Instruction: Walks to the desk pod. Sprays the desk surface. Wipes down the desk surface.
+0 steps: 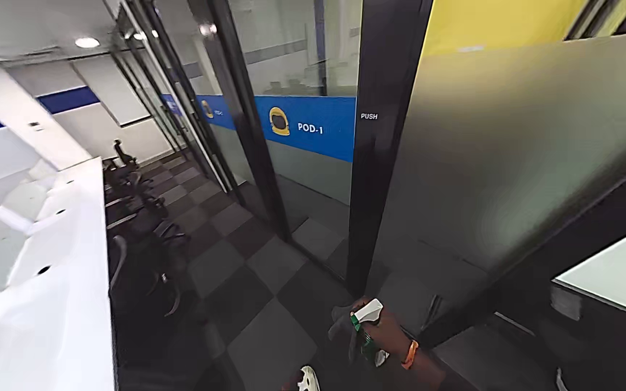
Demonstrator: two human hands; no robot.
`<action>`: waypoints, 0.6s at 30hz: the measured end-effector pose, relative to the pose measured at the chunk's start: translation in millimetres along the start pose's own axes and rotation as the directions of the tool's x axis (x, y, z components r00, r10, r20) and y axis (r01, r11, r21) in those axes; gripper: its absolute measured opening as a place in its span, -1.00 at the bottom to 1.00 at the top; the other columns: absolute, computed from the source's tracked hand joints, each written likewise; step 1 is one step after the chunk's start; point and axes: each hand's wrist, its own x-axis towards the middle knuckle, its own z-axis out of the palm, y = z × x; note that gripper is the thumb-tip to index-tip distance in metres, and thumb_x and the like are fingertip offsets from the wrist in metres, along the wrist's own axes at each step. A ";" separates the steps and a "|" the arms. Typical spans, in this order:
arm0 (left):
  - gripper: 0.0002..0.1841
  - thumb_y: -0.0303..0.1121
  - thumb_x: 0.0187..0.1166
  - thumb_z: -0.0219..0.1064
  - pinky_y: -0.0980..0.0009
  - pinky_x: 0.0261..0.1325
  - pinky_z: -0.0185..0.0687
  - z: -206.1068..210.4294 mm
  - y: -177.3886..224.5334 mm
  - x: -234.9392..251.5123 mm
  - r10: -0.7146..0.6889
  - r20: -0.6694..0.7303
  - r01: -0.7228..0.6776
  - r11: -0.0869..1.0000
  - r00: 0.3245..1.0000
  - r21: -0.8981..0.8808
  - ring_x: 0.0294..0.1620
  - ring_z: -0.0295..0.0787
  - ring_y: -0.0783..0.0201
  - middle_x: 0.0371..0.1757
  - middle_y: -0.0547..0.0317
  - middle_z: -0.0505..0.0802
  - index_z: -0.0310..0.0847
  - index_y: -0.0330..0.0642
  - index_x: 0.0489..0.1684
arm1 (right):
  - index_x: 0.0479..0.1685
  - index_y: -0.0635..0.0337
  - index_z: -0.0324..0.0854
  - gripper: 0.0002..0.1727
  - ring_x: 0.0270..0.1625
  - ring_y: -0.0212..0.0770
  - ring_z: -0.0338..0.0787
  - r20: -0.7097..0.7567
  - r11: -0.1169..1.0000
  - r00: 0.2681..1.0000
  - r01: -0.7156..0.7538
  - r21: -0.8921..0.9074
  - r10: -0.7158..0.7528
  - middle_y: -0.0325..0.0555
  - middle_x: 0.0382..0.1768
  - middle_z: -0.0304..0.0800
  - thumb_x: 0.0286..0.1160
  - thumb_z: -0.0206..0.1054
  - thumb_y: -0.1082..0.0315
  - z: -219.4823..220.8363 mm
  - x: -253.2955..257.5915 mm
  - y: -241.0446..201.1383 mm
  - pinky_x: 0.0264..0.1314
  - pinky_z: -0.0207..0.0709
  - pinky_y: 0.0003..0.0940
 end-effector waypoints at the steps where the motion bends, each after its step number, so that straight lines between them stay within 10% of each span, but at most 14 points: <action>1: -0.45 -0.19 0.72 0.24 -0.09 0.55 0.56 -17.1 4.4 18.0 0.034 0.014 -0.034 0.999 0.999 0.027 0.42 0.74 -0.10 0.48 -0.25 0.71 0.43 -0.32 0.61 | -0.03 0.24 0.74 -0.66 -0.07 -0.49 0.86 -0.062 1.000 0.998 -0.021 -0.014 0.020 -0.28 -0.16 0.91 0.11 0.48 0.54 1.0 7.6 -2.2 0.14 0.77 -0.48; 9: -0.48 -0.18 0.67 0.32 -0.10 0.55 0.56 -139.5 54.8 137.8 0.213 0.190 -0.246 0.954 0.958 0.172 0.40 0.75 -0.11 0.38 -0.23 0.78 0.53 -0.29 0.53 | 0.06 0.29 0.69 -0.59 -0.05 -0.49 0.85 -0.361 0.991 0.931 -0.096 -0.094 0.056 -0.25 -0.11 0.90 0.09 0.45 0.53 12.2 69.3 -9.2 0.13 0.76 -0.48; 18: -0.55 -0.22 0.71 0.24 0.05 0.67 0.44 -211.3 297.5 271.4 0.720 0.036 -0.685 0.641 0.693 0.348 0.60 0.57 0.04 0.56 -0.03 0.68 0.58 -0.19 0.51 | 0.04 0.33 0.68 -0.60 -0.09 -0.50 0.86 -0.522 0.994 0.853 -0.049 -0.100 -0.010 -0.24 -0.13 0.90 0.10 0.49 0.55 -3.8 147.0 -11.0 0.09 0.78 -0.51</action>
